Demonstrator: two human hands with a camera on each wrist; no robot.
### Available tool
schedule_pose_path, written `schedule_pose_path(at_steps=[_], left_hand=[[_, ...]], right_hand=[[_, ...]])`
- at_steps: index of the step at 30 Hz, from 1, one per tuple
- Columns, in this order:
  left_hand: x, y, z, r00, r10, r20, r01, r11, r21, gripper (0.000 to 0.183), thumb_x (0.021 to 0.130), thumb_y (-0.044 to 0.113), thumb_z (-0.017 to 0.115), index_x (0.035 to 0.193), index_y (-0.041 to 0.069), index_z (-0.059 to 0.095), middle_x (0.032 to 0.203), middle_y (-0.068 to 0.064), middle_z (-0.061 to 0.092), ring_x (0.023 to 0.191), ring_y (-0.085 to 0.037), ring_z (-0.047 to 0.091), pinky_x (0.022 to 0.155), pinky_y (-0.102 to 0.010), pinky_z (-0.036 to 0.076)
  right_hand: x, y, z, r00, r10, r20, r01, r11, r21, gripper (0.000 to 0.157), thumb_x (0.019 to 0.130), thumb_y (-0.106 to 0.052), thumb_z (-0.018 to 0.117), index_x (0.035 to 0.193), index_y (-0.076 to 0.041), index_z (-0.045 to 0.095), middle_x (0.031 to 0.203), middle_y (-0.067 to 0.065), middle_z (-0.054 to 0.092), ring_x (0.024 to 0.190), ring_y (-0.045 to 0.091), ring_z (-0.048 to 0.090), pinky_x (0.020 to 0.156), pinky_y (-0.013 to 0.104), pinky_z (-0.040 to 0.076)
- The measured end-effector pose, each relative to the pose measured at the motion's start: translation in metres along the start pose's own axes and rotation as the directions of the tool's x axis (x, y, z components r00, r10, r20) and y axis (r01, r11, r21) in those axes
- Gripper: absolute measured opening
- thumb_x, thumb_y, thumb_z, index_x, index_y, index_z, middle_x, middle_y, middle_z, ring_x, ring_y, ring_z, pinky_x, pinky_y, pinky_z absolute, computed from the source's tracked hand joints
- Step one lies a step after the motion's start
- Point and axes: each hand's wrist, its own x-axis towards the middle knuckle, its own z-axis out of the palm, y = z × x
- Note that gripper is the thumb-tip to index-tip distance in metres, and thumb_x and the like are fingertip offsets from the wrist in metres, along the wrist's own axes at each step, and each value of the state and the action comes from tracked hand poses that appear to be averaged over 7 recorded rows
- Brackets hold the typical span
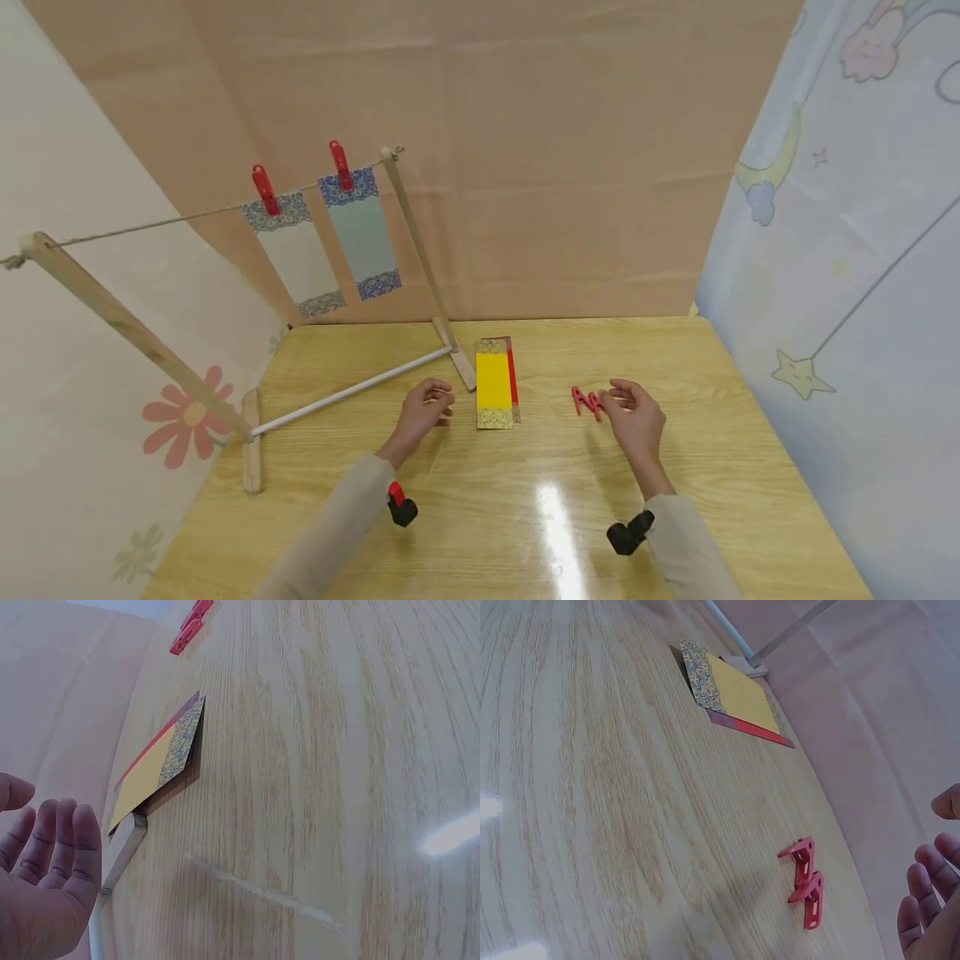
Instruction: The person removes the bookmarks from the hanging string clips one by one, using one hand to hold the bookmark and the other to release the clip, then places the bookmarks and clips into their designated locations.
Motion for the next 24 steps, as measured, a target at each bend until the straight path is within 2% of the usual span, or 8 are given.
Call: schedule_pose_path(at_steps=[5,8,12,14,18,24], left_hand=[[-0.003,0.005,-0.007,1.0,0.004,0.019,-0.005,1.0,0.024,0.017,0.095,0.008,0.062,0.109,0.001,0.061,0.101,-0.024,0.062,0.072,-0.023,0.065,0.071,-0.05,0.058],[-0.01,0.017,-0.011,0.999,0.018,0.039,-0.019,0.999,0.043,0.017,0.095,0.009,0.061,0.109,0.0,0.06,0.098,-0.02,0.062,0.069,-0.016,0.062,0.067,-0.045,0.059],[-0.022,0.038,-0.016,0.998,0.019,0.06,-0.022,0.998,0.055,0.017,0.095,0.008,0.06,0.109,-0.001,0.06,0.094,-0.015,0.061,0.069,-0.015,0.062,0.062,-0.033,0.058],[-0.027,0.046,-0.018,0.998,0.016,0.066,-0.02,0.998,0.056,0.016,0.095,0.007,0.059,0.109,-0.002,0.06,0.095,-0.018,0.061,0.069,-0.014,0.061,0.062,-0.031,0.058],[-0.032,0.053,-0.021,0.997,0.029,0.075,-0.034,0.998,0.055,0.016,0.096,0.004,0.058,0.109,-0.004,0.059,0.099,-0.025,0.059,0.068,-0.012,0.061,0.063,-0.034,0.058],[-0.037,0.056,-0.026,0.995,0.041,0.09,-0.044,0.998,0.035,0.017,0.096,0.006,0.058,0.11,-0.003,0.059,0.099,-0.026,0.059,0.069,-0.014,0.061,0.061,-0.032,0.057]], right_hand=[[-0.001,-0.004,-0.001,0.999,-0.036,-0.006,0.036,0.999,0.005,0.026,0.089,-0.024,0.072,0.109,-0.006,0.07,0.095,0.005,0.07,0.074,-0.005,0.058,0.061,0.011,0.048],[-0.001,-0.008,-0.003,0.998,-0.067,-0.009,0.067,0.998,0.01,0.026,0.089,-0.024,0.072,0.108,-0.006,0.071,0.095,0.005,0.07,0.075,-0.004,0.058,0.063,0.01,0.047],[-0.001,-0.014,-0.005,0.997,-0.079,0.0,0.079,0.997,0.015,0.027,0.089,-0.025,0.072,0.109,-0.006,0.07,0.094,0.0,0.069,0.077,-0.003,0.058,0.065,0.009,0.047],[-0.001,-0.017,-0.005,0.997,-0.078,0.009,0.078,0.997,0.022,0.027,0.09,-0.025,0.072,0.109,-0.006,0.07,0.095,-0.002,0.069,0.078,-0.002,0.057,0.065,0.01,0.047],[-0.002,-0.021,-0.006,0.995,-0.093,0.033,0.092,0.995,0.036,0.028,0.09,-0.025,0.072,0.111,-0.006,0.07,0.097,-0.003,0.068,0.08,-0.002,0.058,0.065,0.01,0.048],[-0.002,-0.031,-0.008,0.99,-0.127,0.064,0.123,0.99,0.062,0.029,0.091,-0.023,0.07,0.113,-0.004,0.068,0.1,0.001,0.067,0.083,0.001,0.058,0.067,0.01,0.049]])
